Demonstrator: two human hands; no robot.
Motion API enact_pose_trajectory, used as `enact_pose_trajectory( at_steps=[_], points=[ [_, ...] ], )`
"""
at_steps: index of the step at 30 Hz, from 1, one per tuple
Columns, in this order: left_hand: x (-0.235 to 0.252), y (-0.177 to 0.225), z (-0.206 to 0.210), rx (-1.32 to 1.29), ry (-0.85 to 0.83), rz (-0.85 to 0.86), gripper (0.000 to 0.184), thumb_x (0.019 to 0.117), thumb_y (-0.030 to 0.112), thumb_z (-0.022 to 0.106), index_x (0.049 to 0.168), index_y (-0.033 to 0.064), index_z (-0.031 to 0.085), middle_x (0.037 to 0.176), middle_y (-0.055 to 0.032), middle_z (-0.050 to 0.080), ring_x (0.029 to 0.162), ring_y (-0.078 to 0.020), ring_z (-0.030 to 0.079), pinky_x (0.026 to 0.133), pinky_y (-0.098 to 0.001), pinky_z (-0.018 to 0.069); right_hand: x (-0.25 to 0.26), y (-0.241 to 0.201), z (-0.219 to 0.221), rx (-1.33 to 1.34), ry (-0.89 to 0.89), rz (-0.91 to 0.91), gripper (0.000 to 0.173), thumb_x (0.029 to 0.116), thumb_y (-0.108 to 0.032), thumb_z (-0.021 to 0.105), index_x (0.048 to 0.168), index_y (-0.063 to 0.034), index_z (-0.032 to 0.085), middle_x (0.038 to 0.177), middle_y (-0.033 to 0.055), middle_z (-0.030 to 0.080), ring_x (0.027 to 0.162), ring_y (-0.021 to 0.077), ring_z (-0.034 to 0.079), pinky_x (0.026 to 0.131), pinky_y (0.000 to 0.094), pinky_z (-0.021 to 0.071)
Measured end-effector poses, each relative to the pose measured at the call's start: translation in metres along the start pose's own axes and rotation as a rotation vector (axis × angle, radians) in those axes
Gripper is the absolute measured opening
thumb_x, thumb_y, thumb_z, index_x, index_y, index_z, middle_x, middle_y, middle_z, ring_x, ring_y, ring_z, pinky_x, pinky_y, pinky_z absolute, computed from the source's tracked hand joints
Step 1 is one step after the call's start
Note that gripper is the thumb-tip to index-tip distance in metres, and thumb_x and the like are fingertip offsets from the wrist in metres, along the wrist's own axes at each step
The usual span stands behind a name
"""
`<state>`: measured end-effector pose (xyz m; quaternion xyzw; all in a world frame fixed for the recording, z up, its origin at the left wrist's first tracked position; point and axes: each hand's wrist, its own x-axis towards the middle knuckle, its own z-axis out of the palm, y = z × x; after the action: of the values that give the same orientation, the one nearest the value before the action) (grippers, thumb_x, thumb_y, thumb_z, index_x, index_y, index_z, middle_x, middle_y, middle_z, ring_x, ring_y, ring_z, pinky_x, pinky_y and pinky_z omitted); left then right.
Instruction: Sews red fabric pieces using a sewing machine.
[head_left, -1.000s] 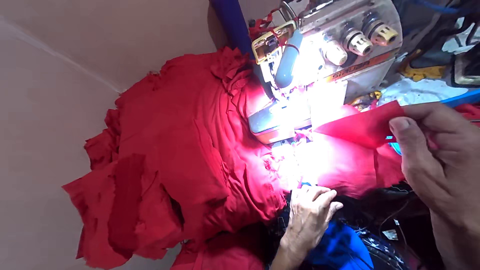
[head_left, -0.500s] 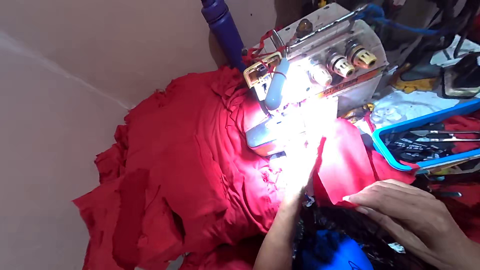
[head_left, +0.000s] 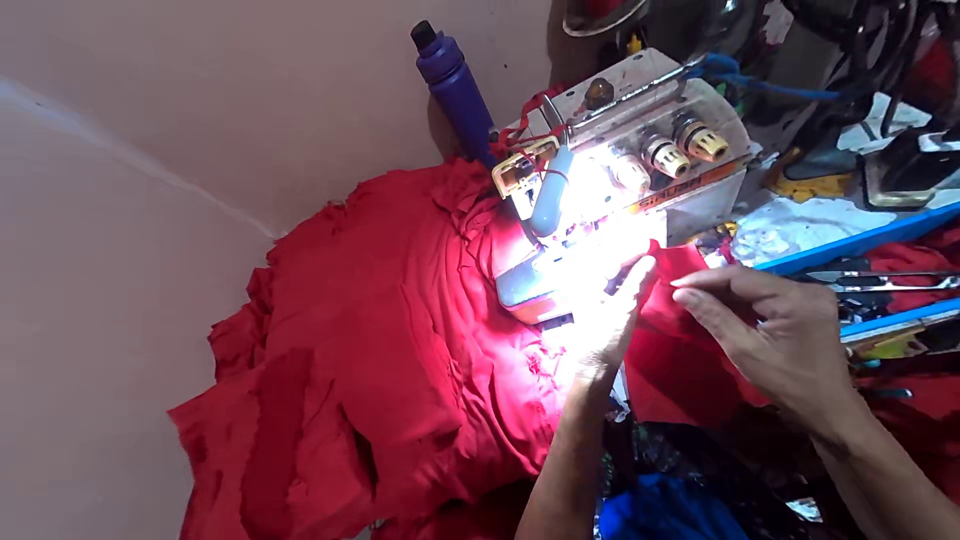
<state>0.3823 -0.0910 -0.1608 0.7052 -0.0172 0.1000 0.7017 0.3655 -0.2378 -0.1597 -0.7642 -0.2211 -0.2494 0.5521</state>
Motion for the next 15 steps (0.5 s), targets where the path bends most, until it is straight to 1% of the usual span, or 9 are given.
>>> enact_pose_trajectory(
  at_steps=[1,3,5,8,10,13,15],
  points=[
    [0.001,0.003,0.000,-0.086,-0.040,0.002,0.016,0.1006,0.006,0.060,0.112,0.0041,0.071,0.092,0.0023,0.072,0.075,0.0017,0.064,0.067,-0.0170,0.0537,0.007,0.001,0.004,0.018,0.011,0.036,0.016,0.0965,-0.014,0.065,0.101,-0.0018,0.073,0.083,-0.0039,0.069,0.071,-0.0104,0.059,0.067,0.0070,0.0489],
    [0.001,0.010,-0.001,-0.213,-0.092,0.030,0.019,0.1017,0.001,0.052,0.111,0.0054,0.069,0.096,0.0037,0.071,0.083,0.0002,0.065,0.074,-0.0191,0.0550,0.016,0.003,0.012,0.056,0.020,0.096,0.012,0.0966,-0.013,0.066,0.102,-0.0032,0.071,0.082,-0.0043,0.067,0.068,-0.0097,0.058,0.064,0.0069,0.0485],
    [-0.001,0.015,-0.003,-0.237,-0.101,0.022,0.020,0.1033,0.003,0.050,0.111,0.0080,0.068,0.096,0.0051,0.070,0.084,0.0008,0.065,0.074,-0.0185,0.0544,0.022,0.001,0.017,0.089,0.038,0.133,0.008,0.0960,-0.010,0.067,0.102,-0.0051,0.069,0.076,-0.0065,0.064,0.060,-0.0098,0.054,0.056,0.0066,0.0447],
    [-0.003,0.017,-0.009,-0.245,-0.087,-0.007,0.020,0.1038,0.007,0.051,0.112,0.0090,0.069,0.095,0.0043,0.070,0.083,-0.0007,0.065,0.073,-0.0200,0.0548,0.023,-0.004,0.023,0.128,0.048,0.157,0.007,0.0949,-0.011,0.069,0.100,-0.0068,0.067,0.072,-0.0076,0.061,0.056,-0.0083,0.052,0.051,0.0075,0.0424],
    [-0.005,0.017,-0.011,-0.252,-0.072,-0.020,0.019,0.1043,0.007,0.051,0.110,0.0083,0.069,0.093,0.0032,0.070,0.081,-0.0016,0.065,0.072,-0.0206,0.0553,0.022,-0.005,0.027,0.144,0.051,0.164,0.007,0.0943,-0.010,0.069,0.100,-0.0079,0.064,0.071,-0.0084,0.060,0.055,-0.0078,0.051,0.050,0.0079,0.0425],
    [-0.006,0.019,-0.016,-0.271,-0.058,-0.040,0.019,0.1046,0.009,0.051,0.110,0.0070,0.070,0.092,0.0012,0.070,0.080,-0.0033,0.065,0.071,-0.0214,0.0555,0.023,-0.006,0.032,0.149,0.051,0.166,0.007,0.0949,-0.010,0.068,0.100,-0.0083,0.063,0.072,-0.0081,0.061,0.056,-0.0079,0.053,0.052,0.0078,0.0445],
    [-0.008,0.021,-0.019,-0.286,-0.052,-0.037,0.017,0.1043,0.010,0.052,0.107,0.0079,0.069,0.090,0.0012,0.069,0.079,-0.0038,0.065,0.071,-0.0221,0.0558,0.024,-0.008,0.034,0.160,0.047,0.158,0.009,0.0948,-0.009,0.068,0.101,-0.0077,0.062,0.073,-0.0077,0.061,0.058,-0.0078,0.054,0.054,0.0078,0.0454]
  ],
)
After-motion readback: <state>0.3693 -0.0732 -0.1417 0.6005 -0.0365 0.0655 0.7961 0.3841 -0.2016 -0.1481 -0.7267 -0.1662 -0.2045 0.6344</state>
